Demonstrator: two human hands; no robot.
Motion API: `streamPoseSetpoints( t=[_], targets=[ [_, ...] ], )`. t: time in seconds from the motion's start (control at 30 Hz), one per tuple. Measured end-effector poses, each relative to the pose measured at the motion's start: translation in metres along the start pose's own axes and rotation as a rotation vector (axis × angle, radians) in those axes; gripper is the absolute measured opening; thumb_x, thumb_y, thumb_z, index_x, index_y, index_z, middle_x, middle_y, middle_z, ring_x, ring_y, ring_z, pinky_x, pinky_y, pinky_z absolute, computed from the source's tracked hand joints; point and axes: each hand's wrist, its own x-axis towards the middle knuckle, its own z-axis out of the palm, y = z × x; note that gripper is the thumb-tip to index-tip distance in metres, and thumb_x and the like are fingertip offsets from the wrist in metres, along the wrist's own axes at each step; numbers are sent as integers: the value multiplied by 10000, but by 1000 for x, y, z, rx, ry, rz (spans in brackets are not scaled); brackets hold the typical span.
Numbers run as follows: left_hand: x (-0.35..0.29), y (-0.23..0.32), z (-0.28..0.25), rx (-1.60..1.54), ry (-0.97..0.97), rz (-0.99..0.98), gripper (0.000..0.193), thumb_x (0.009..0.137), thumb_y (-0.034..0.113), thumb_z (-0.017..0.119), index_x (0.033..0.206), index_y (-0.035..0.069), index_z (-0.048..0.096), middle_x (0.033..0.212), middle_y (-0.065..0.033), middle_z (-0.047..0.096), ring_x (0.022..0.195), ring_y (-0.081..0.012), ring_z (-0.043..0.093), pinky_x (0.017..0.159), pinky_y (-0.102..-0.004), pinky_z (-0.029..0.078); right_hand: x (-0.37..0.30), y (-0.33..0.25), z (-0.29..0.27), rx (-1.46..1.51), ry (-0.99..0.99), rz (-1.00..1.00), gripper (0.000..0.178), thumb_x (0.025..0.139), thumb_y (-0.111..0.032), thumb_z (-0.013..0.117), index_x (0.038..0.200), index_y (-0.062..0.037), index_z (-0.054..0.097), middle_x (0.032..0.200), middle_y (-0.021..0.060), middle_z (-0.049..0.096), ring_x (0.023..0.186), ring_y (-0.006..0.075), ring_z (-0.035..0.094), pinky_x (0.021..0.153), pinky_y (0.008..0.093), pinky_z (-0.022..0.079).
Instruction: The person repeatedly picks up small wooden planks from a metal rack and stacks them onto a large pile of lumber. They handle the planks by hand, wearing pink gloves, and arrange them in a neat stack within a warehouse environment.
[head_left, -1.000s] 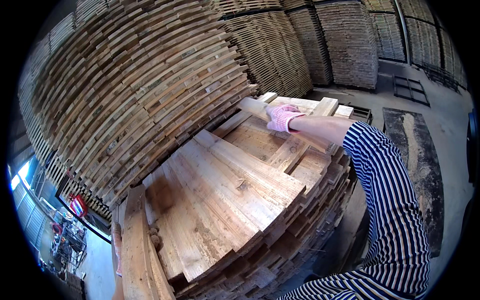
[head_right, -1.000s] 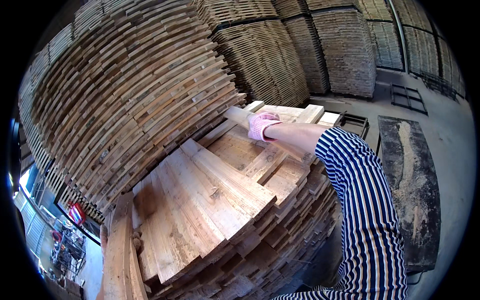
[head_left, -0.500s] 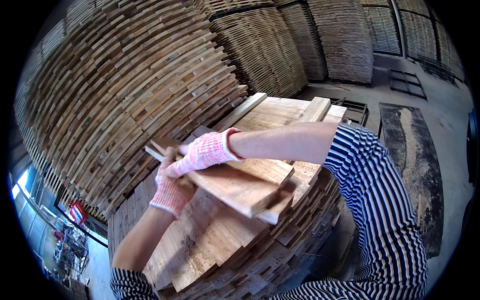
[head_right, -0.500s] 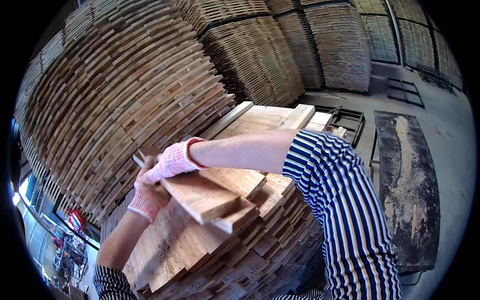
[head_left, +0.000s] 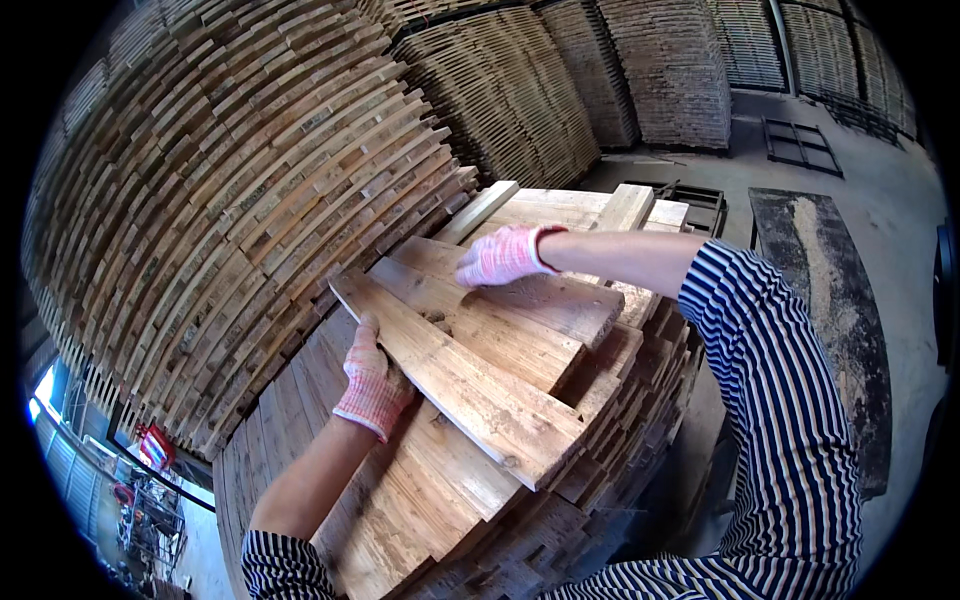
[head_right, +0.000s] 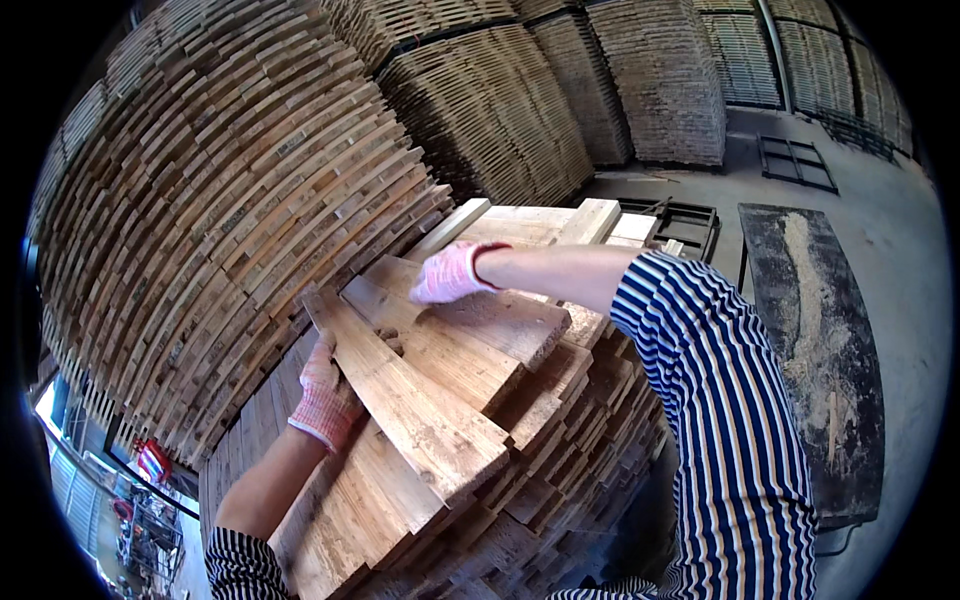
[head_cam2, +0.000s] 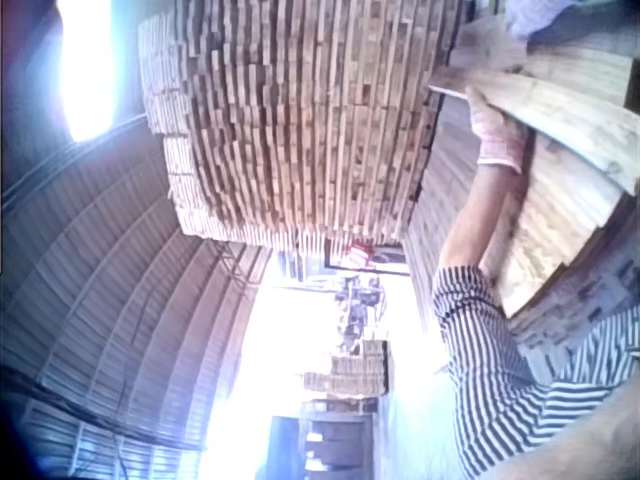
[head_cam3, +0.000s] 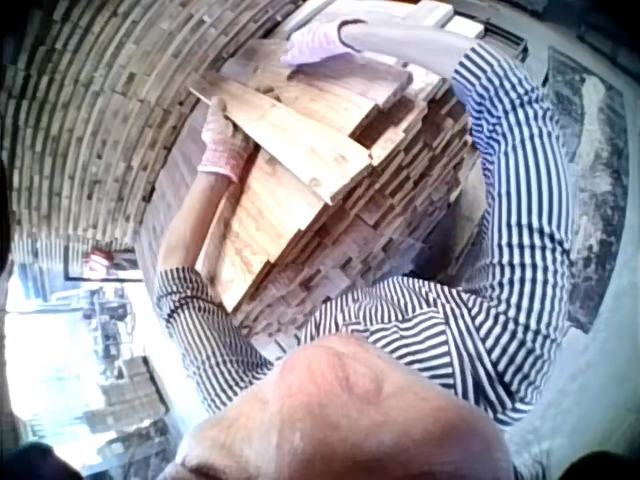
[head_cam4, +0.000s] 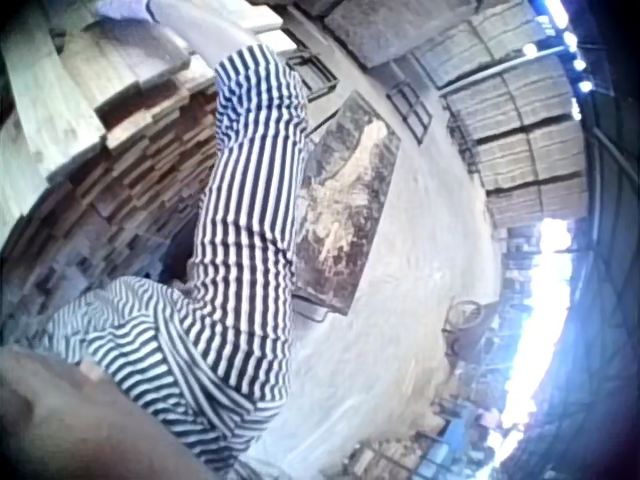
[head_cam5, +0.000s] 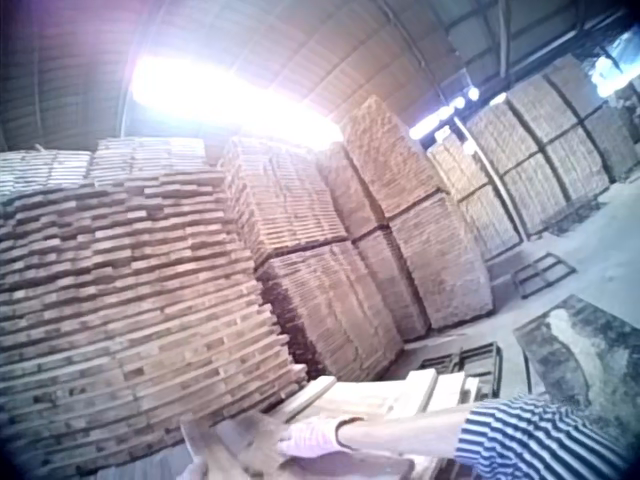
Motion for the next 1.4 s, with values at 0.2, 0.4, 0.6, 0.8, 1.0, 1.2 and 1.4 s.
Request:
streamPoseSetpoints(
  t=[0.2,0.4,0.6,0.8,1.0,1.2,1.4],
  targets=[
    [-8,23,47,104,126,151,618,1019,460,468,1398,-25,405,1414,-217,502,1238,-383,553,1098,-546,432,-27,-64,-73,909,10,74,794,934,-736,396,1498,-181,453,1386,166,581,1207,337,597,1024,431,473],
    [-19,21,70,1148,-397,268,852,989,642,401,1520,-14,283,1537,-211,350,1447,-341,308,1208,-466,209,-52,-38,-90,613,126,229,835,811,-539,612,1514,-145,395,1340,193,595,1184,310,600,1007,418,468],
    [-17,-6,50,2212,-377,451,958,945,696,407,1539,-35,236,1580,-312,232,1503,-436,146,1233,-461,111,-50,37,13,357,201,459,634,933,-587,453,1370,-138,550,1330,191,620,1232,338,596,1025,457,452],
    [-27,-6,58,2177,-392,483,932,952,681,405,1532,-33,251,1579,-303,245,1494,-453,161,1226,-503,107,0,28,21,410,194,439,523,956,-436,465,1317,-81,594,1286,212,634,1212,376,599,1042,468,445],
    [-21,-5,51,2180,-374,521,918,952,676,418,1527,-24,270,1575,-292,265,1486,-454,187,1224,-506,123,3,32,25,363,263,374,536,948,-438,469,1277,-38,609,1258,226,644,1182,372,615,1013,457,463],
    [-23,-6,51,2055,-423,630,831,959,620,466,1476,-25,375,1504,-275,396,1428,-426,319,1198,-462,219,-18,50,-14,250,5,766,716,887,-570,552,1395,-66,535,1397,198,565,1266,351,570,1034,484,468],
    [-29,-5,46,2013,-372,680,747,962,559,510,1422,-25,440,1426,-268,477,1330,-428,430,1147,-434,309,-50,34,-30,-155,318,663,448,875,-407,646,1128,-41,695,1192,207,678,1078,333,671,849,471,560]
  ],
)
